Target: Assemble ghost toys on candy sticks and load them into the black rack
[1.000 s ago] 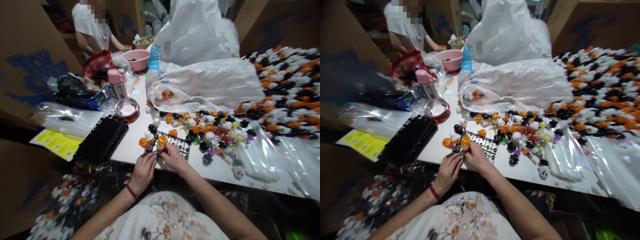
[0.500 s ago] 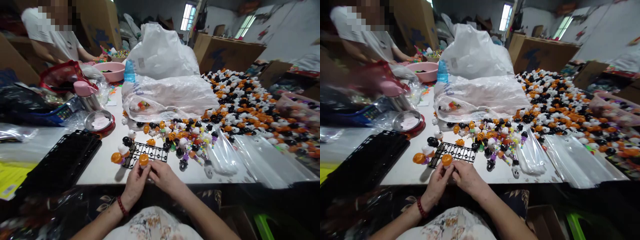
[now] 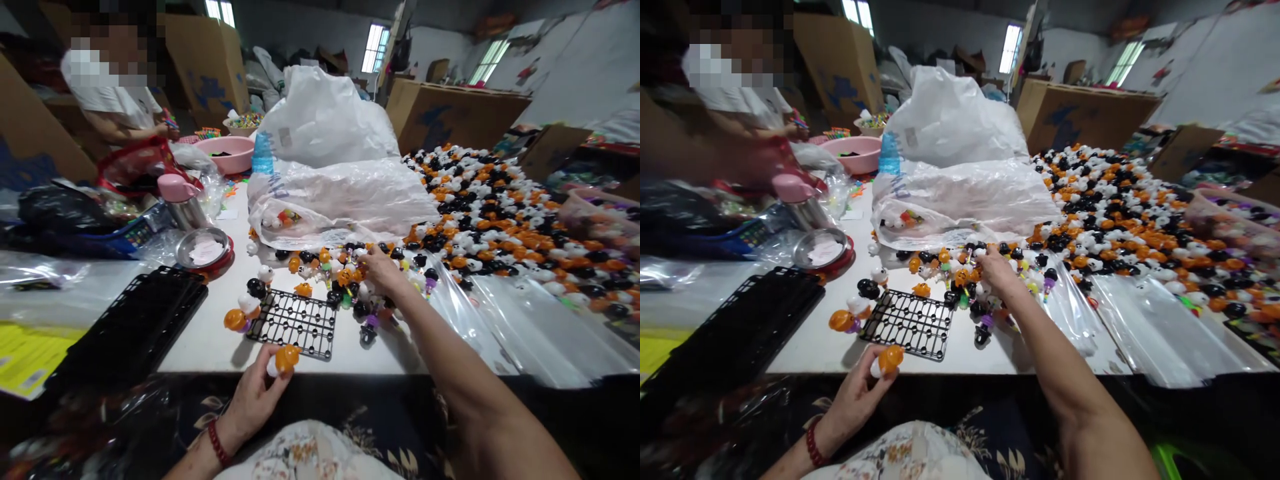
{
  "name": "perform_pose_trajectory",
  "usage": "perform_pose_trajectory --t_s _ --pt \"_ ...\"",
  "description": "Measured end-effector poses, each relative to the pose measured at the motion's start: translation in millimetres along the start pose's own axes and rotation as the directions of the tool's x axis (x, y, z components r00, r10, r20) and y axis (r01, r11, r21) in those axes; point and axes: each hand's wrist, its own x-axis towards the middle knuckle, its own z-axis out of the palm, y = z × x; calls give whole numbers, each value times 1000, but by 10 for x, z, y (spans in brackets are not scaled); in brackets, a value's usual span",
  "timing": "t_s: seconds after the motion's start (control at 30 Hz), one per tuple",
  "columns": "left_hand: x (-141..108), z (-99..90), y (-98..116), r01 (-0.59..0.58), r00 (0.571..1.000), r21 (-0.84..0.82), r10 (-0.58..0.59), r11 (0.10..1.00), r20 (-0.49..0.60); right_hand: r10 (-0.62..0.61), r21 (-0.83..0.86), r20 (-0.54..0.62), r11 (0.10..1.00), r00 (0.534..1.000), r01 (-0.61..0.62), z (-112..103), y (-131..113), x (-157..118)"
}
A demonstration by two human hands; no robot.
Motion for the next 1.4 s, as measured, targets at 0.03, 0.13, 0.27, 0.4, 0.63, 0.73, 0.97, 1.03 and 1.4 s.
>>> perform_pose_trajectory --t_s 0.03,0.13,0.27,0.4,0.63,0.73,0.97,1.03,1.4 --pt "-30 -35 -33 -46 999 54 46 997 0 -14 -11 -13 1000 1000 14 -14 -14 10" --pt "-98 -139 -139 -174 985 128 172 976 23 -56 -2 -105 998 993 56 -38 -105 -48" --pt "-158 -222 -181 -229 973 102 229 968 12 -145 246 -220 949 965 199 90 -434 -321" --pt "-187 -227 -24 -131 981 -25 126 991 -144 -218 516 -247 795 944 318 361 -982 -788" --pt "-146 -175 285 -121 932 -188 46 975 -359 -385 575 -233 686 893 446 536 -1533 -1389" --pt "-137 -188 304 -102 941 -275 3 956 -339 -419 539 -224 699 880 470 471 -1503 -1454" --pt "-131 -208 243 94 984 -573 -163 814 -70 -400 651 -247 606 883 457 345 -1451 -1502" --pt "-133 -203 222 143 980 -602 -196 786 -23 -408 650 -242 605 880 459 361 -1466 -1507" --pt "-134 -384 120 34 965 -482 -153 876 -211 -301 732 -44 639 953 235 668 -1640 -1376"
